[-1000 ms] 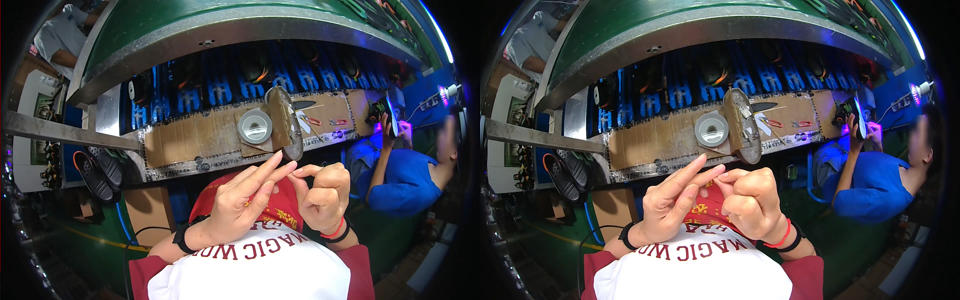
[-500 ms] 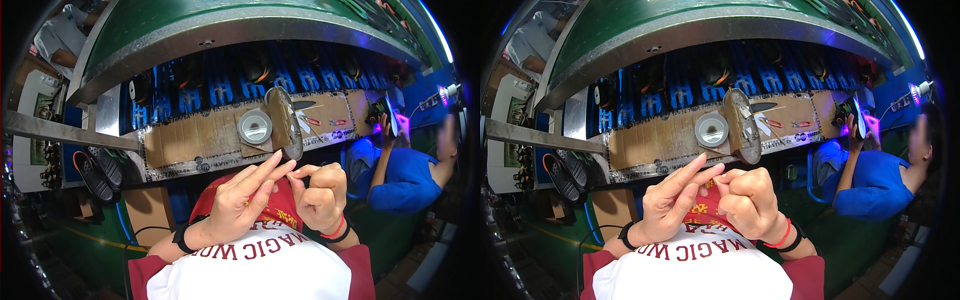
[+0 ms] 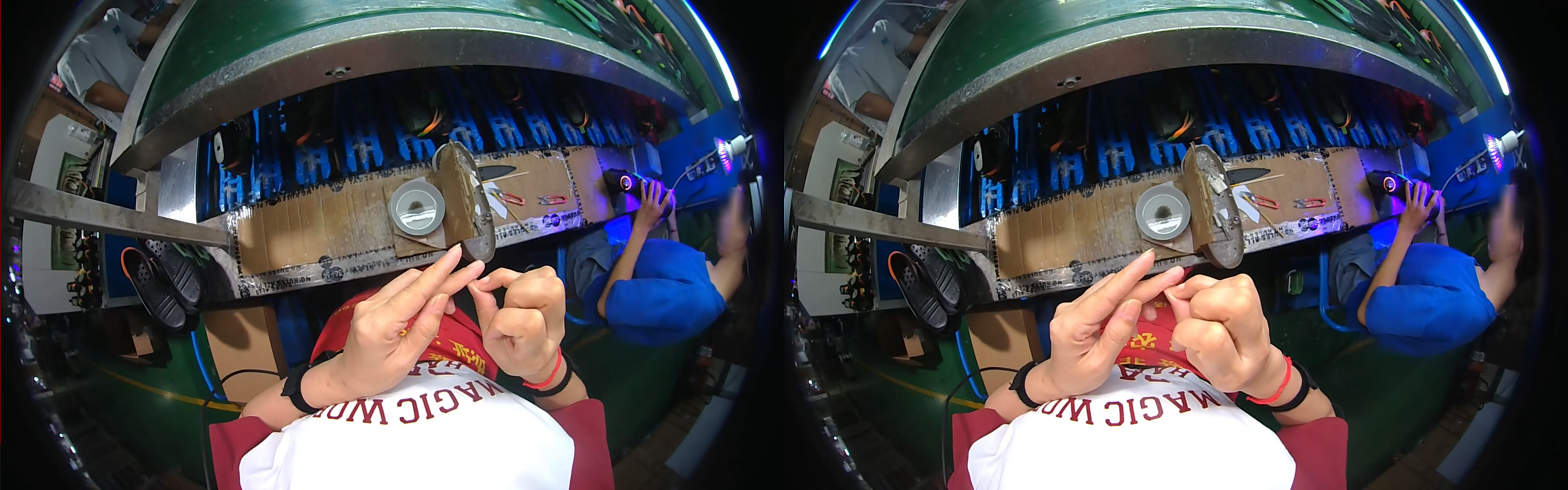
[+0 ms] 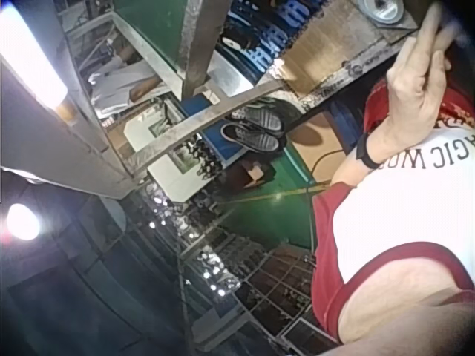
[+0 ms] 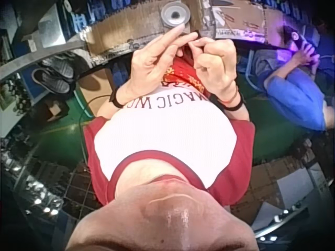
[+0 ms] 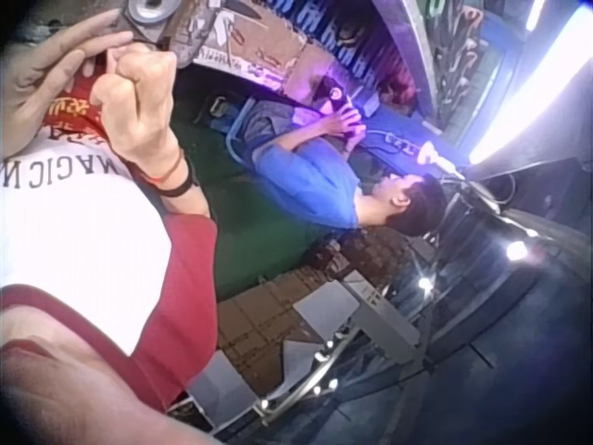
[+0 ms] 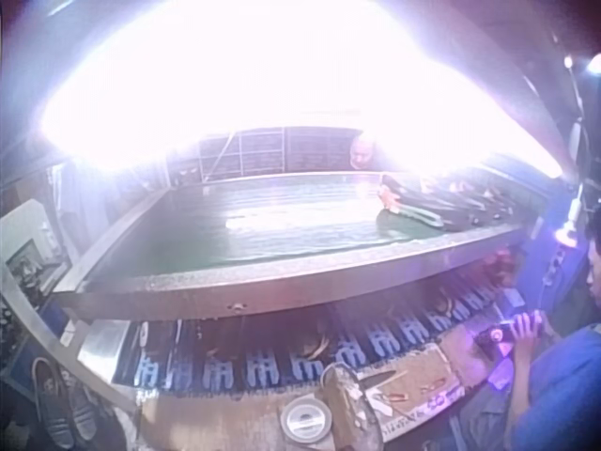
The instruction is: Applying adhesive to the bottom of shoe soles at a manufacturing workstation.
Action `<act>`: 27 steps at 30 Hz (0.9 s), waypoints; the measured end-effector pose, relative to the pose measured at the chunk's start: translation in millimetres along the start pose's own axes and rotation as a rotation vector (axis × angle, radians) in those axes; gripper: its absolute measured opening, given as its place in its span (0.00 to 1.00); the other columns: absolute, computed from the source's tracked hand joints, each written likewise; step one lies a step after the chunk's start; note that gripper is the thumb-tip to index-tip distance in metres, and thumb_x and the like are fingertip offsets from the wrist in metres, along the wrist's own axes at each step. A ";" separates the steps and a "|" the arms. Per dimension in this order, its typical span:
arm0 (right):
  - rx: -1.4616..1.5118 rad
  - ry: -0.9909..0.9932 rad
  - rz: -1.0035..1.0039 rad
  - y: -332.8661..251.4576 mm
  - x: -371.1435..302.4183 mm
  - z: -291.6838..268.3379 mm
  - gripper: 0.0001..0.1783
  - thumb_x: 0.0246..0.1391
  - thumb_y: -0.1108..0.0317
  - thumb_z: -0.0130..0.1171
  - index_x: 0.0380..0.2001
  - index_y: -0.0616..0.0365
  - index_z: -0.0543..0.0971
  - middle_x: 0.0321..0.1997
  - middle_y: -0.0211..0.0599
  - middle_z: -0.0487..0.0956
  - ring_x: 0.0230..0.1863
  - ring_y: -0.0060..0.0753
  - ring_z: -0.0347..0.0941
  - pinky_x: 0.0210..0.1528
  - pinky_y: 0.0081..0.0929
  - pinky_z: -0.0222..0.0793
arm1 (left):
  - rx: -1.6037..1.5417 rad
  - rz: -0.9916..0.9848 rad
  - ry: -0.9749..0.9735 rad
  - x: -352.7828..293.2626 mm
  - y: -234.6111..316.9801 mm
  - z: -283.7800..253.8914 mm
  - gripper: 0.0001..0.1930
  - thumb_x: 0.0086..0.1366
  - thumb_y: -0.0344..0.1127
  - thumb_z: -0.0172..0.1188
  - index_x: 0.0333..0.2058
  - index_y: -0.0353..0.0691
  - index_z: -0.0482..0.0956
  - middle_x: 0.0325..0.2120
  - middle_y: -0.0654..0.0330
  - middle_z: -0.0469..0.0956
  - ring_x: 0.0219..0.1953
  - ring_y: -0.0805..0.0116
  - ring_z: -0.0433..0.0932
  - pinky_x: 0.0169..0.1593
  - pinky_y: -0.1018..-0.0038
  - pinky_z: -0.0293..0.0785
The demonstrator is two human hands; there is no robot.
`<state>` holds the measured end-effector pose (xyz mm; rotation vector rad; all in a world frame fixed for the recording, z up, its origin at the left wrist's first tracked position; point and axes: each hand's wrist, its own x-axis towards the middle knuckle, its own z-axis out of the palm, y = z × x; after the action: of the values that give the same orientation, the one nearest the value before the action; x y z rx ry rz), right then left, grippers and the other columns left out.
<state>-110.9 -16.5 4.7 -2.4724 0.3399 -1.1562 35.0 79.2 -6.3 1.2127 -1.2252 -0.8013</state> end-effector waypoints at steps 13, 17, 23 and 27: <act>-0.008 0.013 0.013 1.6 -5.0 0.1 0.25 0.36 0.89 0.68 0.25 0.51 0.64 0.31 0.32 0.63 0.29 0.32 0.73 0.25 0.25 0.61 | 0.059 0.033 -0.012 -0.6 -0.9 1.1 0.21 0.67 0.25 0.47 0.57 0.26 0.64 0.47 0.48 0.78 0.34 0.71 0.77 0.42 0.77 0.75; 0.001 0.002 0.016 1.3 -5.8 0.5 0.25 0.35 0.89 0.68 0.25 0.51 0.64 0.31 0.32 0.63 0.29 0.32 0.73 0.25 0.24 0.60 | 0.027 0.011 0.001 0.1 -1.1 2.4 0.21 0.67 0.25 0.47 0.57 0.26 0.64 0.47 0.49 0.78 0.33 0.71 0.76 0.41 0.77 0.75; 0.060 0.091 -0.050 5.4 -9.2 3.3 0.19 0.31 0.90 0.65 0.24 0.58 0.70 0.31 0.36 0.67 0.31 0.38 0.70 0.30 0.27 0.72 | 0.058 0.037 -0.008 0.9 -1.7 1.7 0.21 0.66 0.25 0.47 0.57 0.26 0.64 0.47 0.49 0.78 0.33 0.71 0.76 0.40 0.78 0.75; -0.031 0.040 0.006 2.9 -7.7 2.3 0.24 0.36 0.89 0.67 0.25 0.52 0.64 0.30 0.32 0.63 0.30 0.33 0.74 0.25 0.24 0.59 | 0.054 0.022 -0.011 1.2 -1.9 1.3 0.21 0.67 0.25 0.47 0.57 0.26 0.64 0.46 0.50 0.78 0.33 0.71 0.76 0.40 0.78 0.74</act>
<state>-114.2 -15.6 -3.2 -2.4760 0.3784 -1.2076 34.3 77.3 -7.9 1.2376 -1.2737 -0.7637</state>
